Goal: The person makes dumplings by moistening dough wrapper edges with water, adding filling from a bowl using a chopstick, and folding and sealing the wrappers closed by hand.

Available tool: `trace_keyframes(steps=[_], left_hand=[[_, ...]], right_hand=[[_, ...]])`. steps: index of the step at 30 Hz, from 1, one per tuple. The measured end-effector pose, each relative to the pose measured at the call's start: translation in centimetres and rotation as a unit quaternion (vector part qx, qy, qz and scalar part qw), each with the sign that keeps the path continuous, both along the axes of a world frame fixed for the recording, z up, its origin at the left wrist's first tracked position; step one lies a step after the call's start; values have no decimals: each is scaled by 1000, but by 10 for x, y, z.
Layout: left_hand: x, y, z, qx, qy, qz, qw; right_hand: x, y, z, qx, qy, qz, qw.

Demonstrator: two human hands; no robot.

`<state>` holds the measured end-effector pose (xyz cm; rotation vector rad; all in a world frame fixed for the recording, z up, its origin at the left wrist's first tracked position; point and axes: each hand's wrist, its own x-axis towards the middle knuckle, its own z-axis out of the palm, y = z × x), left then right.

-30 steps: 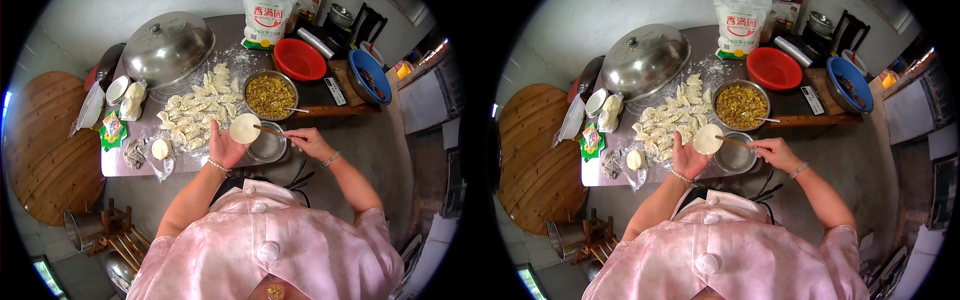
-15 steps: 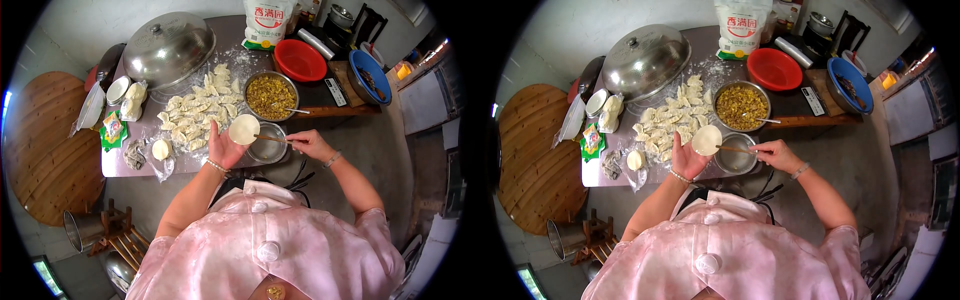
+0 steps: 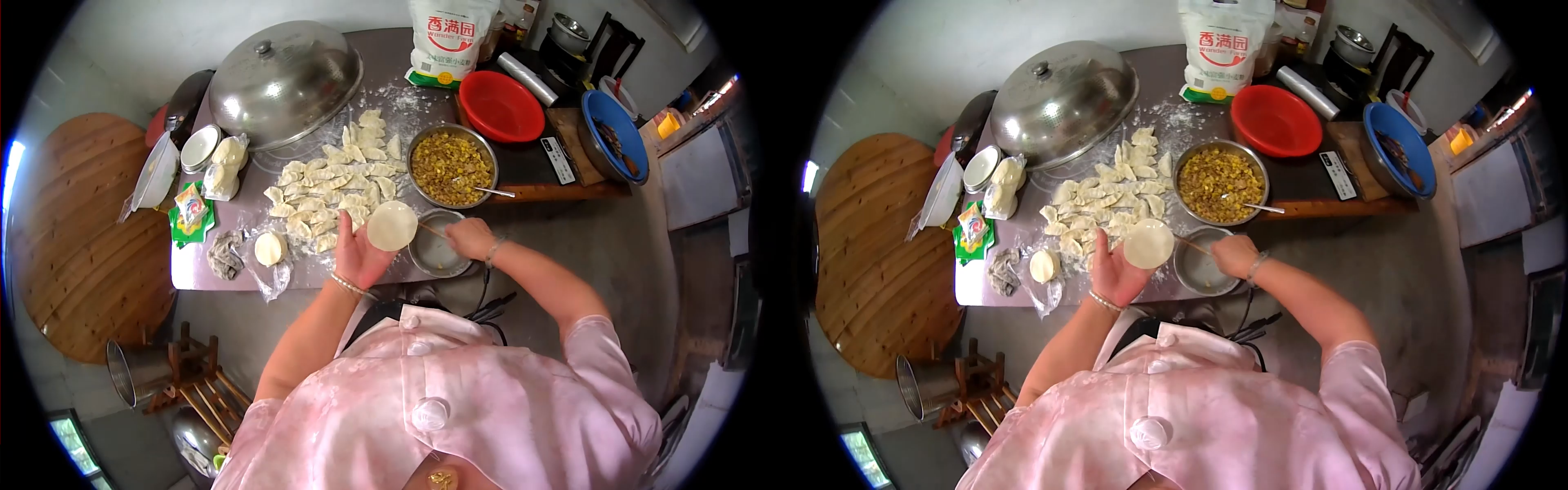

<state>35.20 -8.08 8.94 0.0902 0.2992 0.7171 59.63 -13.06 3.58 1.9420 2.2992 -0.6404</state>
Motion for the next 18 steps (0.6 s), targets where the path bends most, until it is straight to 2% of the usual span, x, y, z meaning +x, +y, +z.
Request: trace_keyframes(steps=[10,13,16,18], left_hand=[[6,0,-2,11,-3,-2,1000],[6,-1,-6,9,7,-1,1000],[7,-2,-8,3,-8,0,1000],[8,-2,-9,-6,-10,-2,1000]], right_hand=[[2,1,4,-23,1,-36,999],[13,-3,17,27,26,-60,997],[24,-11,29,154,76,-119,978],[38,-14,39,267,90,-196,939]])
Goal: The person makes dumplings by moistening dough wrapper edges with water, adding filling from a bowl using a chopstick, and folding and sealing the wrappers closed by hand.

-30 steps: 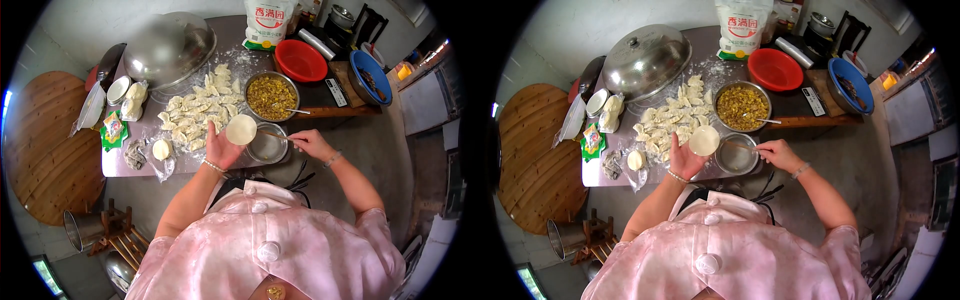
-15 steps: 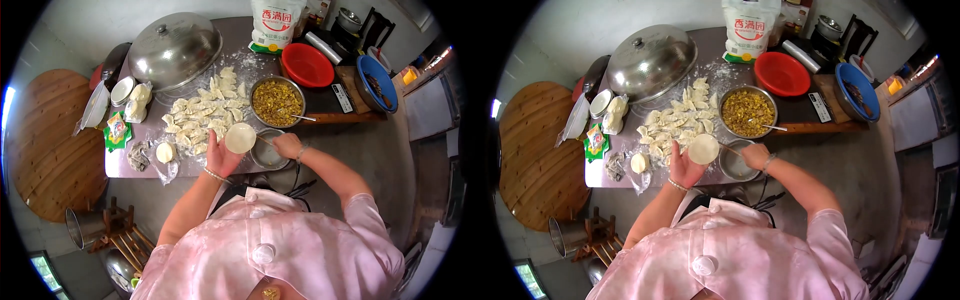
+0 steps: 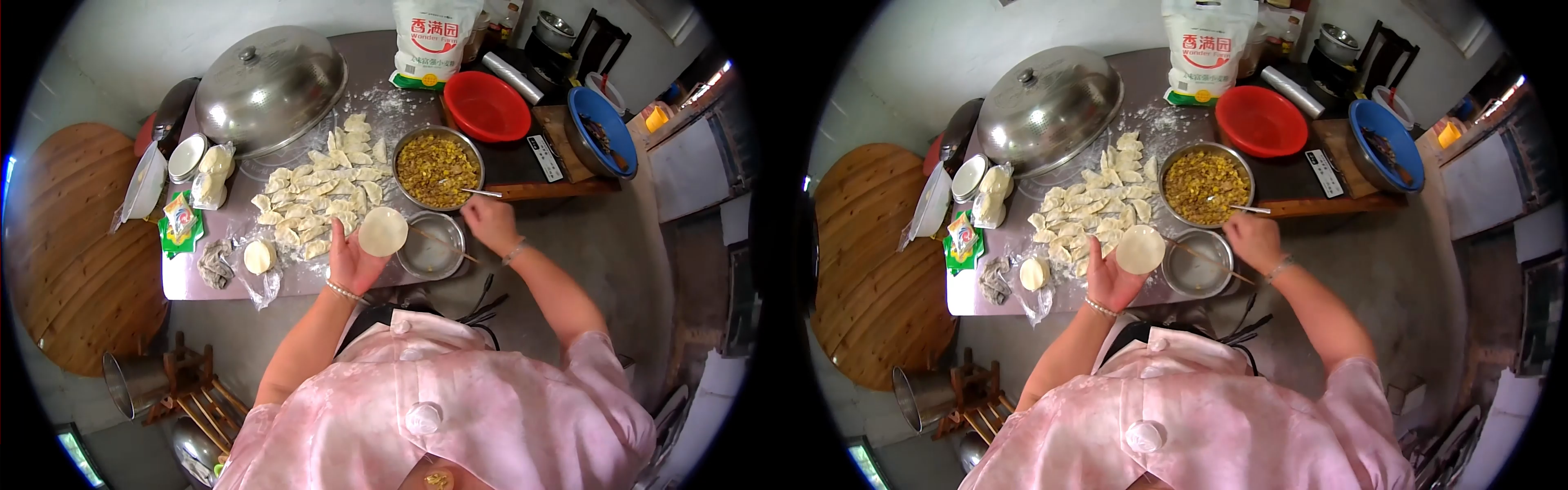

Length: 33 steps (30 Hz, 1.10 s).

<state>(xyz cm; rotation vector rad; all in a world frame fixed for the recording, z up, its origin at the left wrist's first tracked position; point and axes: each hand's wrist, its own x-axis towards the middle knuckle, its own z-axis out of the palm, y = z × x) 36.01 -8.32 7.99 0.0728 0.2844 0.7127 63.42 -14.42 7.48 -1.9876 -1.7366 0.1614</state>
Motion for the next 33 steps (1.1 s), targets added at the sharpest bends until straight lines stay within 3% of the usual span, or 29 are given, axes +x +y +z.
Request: trace_keyframes(steps=[1,5,7,9,13,20,23,27,29,33], left_hand=[[0,-1,-1,-4,0,0,1000],[1,-3,1,-12,19,4,1000],[1,-4,2,-15,16,2,1000],[2,-4,2,-18,15,5,1000],[1,-3,0,-15,14,5,1000],[-2,-3,-3,-10,16,0,1000],[-2,-3,-5,-21,21,-1,1000],[-3,-4,-1,-17,25,2,1000],[-3,-3,0,-11,21,2,1000],[-6,-3,0,-9,16,1,1000]], right_hand=[[9,-1,5,56,9,-43,997],[54,5,9,-13,-43,-185,982],[69,10,-22,-8,-58,-204,977],[50,16,5,-182,145,-230,945],[50,30,-16,-242,219,-187,927],[40,36,-10,-37,-18,-88,995],[30,48,-15,-55,-110,-67,990],[5,54,-32,-100,-268,131,949],[2,60,-30,-91,-248,144,954],[11,67,-9,-143,-192,42,970]])
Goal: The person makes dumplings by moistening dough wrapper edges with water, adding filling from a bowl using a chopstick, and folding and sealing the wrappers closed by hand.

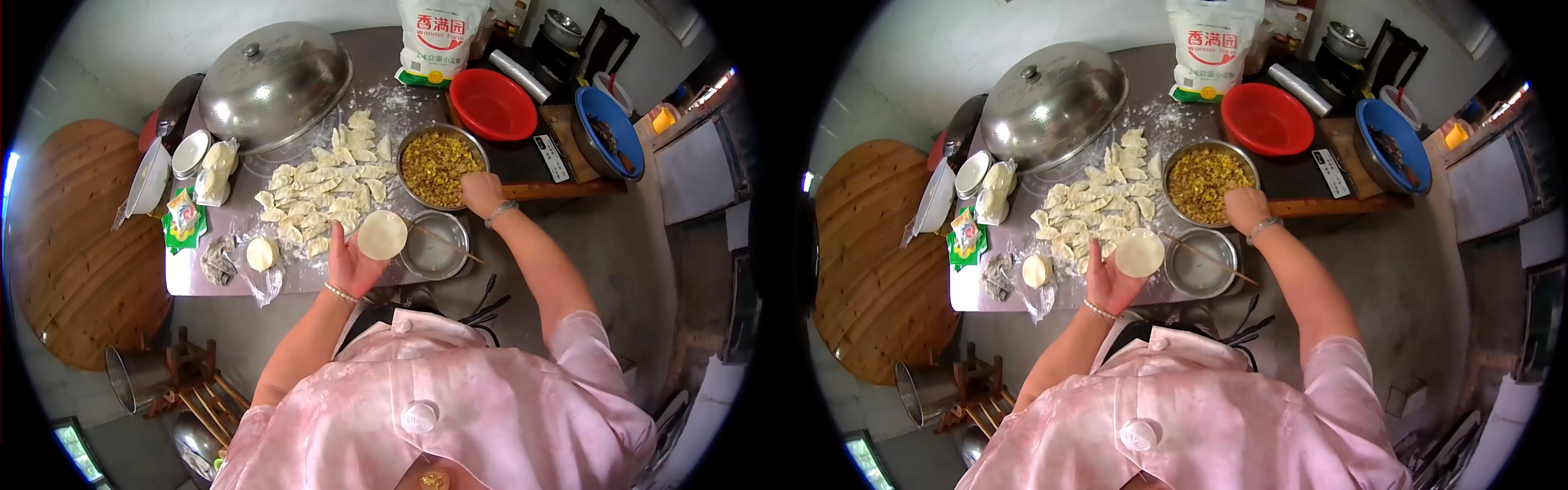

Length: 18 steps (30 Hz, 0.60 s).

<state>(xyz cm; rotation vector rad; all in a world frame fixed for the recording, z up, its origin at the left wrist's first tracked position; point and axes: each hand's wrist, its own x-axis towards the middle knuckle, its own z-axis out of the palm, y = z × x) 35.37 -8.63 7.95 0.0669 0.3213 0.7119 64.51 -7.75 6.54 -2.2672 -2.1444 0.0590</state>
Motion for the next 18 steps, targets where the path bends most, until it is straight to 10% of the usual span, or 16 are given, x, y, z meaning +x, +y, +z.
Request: trace_keyframes(steps=[18], left_hand=[[2,2,0,-9,4,0,1000]], right_hand=[[4,-4,-21,66,183,-83,977]])
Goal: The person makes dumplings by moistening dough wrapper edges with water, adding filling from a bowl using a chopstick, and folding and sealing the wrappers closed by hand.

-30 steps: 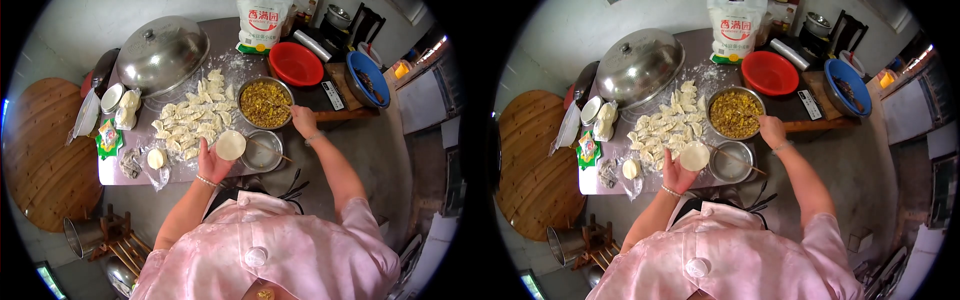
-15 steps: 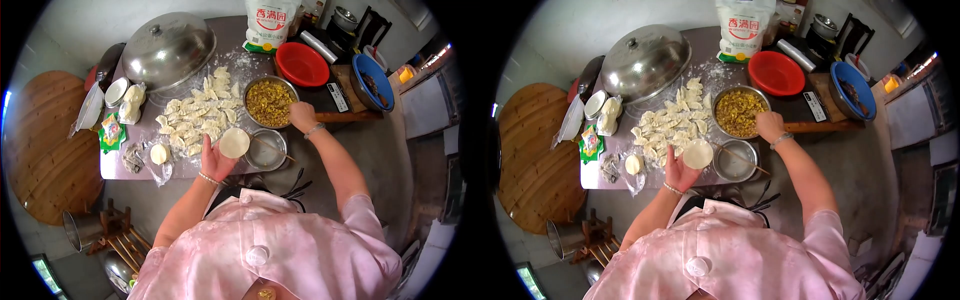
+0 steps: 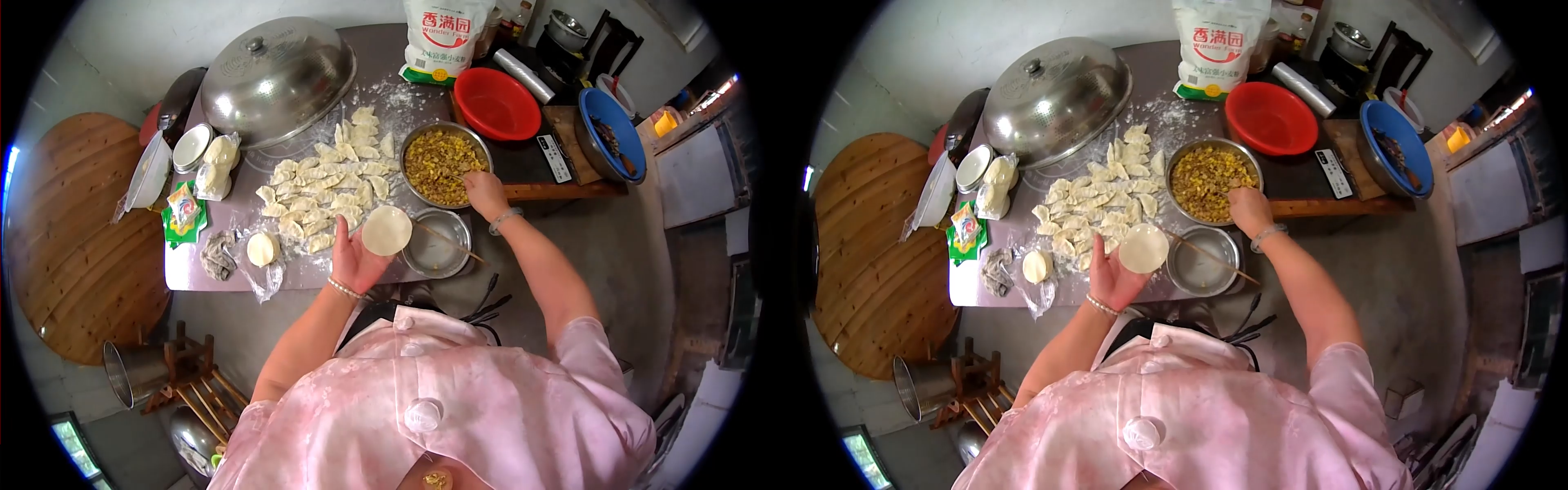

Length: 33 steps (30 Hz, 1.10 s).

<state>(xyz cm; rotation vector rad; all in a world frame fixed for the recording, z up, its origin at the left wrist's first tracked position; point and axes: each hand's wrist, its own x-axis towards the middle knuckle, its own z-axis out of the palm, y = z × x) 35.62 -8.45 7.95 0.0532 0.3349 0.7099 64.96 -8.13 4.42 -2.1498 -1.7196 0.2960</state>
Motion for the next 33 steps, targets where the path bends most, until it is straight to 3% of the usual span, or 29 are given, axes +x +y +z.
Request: trace_keyframes(steps=[2,3,5,8,14,23,33], left_hand=[[0,-2,-2,1,-7,2,1000],[1,-2,-1,3,-10,2,1000],[3,-3,0,3,-16,-1,1000],[5,-4,-1,-1,-22,-4,1000],[9,-2,-2,-12,-7,-3,1000],[23,6,-7,-8,-17,-14,1000],[51,28,-10,7,-9,-28,1000]], right_hand=[[0,-7,3,10,23,21,999],[-1,-9,8,-28,107,-27,994],[-4,-14,19,-100,267,-122,951],[0,-17,9,-89,439,-190,874],[4,-25,5,-75,593,-207,774],[9,-32,21,-66,560,-238,791],[26,-39,25,-25,602,-240,761]])
